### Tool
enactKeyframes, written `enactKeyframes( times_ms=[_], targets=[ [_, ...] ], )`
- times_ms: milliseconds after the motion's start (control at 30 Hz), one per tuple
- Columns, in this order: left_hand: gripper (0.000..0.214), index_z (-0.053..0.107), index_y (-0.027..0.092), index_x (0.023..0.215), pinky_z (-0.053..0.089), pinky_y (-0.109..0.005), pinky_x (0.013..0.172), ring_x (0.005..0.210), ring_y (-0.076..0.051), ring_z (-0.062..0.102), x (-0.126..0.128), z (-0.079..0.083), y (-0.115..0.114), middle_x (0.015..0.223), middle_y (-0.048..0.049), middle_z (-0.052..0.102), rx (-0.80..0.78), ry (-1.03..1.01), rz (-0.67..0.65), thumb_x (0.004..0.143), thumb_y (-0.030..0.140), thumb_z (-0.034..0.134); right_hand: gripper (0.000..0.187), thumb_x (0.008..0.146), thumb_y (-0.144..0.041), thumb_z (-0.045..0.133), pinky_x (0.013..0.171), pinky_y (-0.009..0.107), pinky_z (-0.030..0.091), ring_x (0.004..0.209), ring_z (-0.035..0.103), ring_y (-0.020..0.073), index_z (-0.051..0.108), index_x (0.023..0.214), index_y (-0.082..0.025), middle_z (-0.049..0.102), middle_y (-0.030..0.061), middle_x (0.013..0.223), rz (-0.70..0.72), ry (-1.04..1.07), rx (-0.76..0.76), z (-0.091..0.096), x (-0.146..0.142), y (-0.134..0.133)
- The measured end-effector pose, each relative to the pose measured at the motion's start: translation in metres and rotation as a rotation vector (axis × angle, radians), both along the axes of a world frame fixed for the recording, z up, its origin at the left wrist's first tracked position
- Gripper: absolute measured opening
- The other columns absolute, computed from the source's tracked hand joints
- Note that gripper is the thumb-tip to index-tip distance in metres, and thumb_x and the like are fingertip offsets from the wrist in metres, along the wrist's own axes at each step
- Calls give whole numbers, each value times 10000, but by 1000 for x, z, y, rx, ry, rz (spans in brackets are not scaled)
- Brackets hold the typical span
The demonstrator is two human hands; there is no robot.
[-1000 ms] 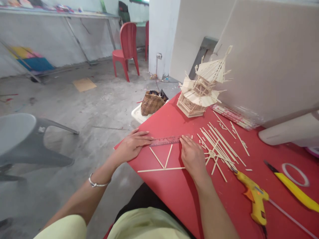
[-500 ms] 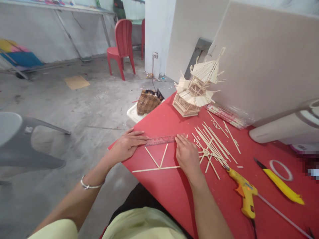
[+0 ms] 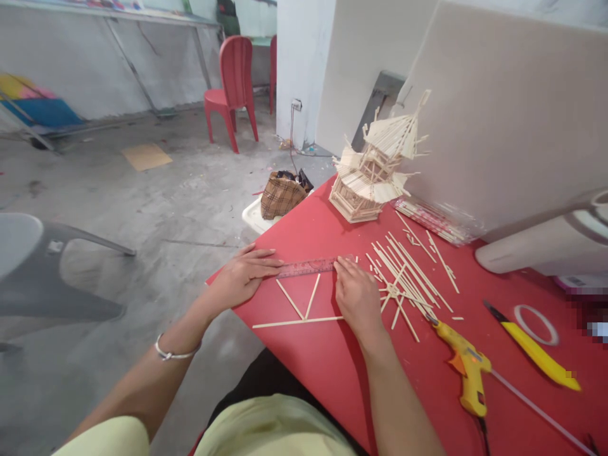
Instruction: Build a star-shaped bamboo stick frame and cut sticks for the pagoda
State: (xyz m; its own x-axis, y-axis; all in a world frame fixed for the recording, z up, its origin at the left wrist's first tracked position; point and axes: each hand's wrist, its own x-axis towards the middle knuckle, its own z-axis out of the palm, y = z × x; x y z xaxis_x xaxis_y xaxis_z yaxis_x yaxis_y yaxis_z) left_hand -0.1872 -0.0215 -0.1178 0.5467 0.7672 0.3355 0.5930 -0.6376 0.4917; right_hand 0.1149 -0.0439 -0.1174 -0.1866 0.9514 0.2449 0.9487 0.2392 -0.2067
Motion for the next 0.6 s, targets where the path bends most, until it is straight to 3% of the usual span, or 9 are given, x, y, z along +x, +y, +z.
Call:
enactKeyframes(
  times_ms=[600],
  targets=[
    [500, 759, 343, 1172, 306, -509, 1217, 1340, -217, 574, 1, 2, -1, 1246, 25, 740, -22, -23, 10, 889, 73, 447, 400, 947, -107, 460, 1089, 412, 426, 1300, 599, 233, 708, 1255, -161, 669, 78, 1370, -23, 13, -7, 6, -1, -1]
  ],
)
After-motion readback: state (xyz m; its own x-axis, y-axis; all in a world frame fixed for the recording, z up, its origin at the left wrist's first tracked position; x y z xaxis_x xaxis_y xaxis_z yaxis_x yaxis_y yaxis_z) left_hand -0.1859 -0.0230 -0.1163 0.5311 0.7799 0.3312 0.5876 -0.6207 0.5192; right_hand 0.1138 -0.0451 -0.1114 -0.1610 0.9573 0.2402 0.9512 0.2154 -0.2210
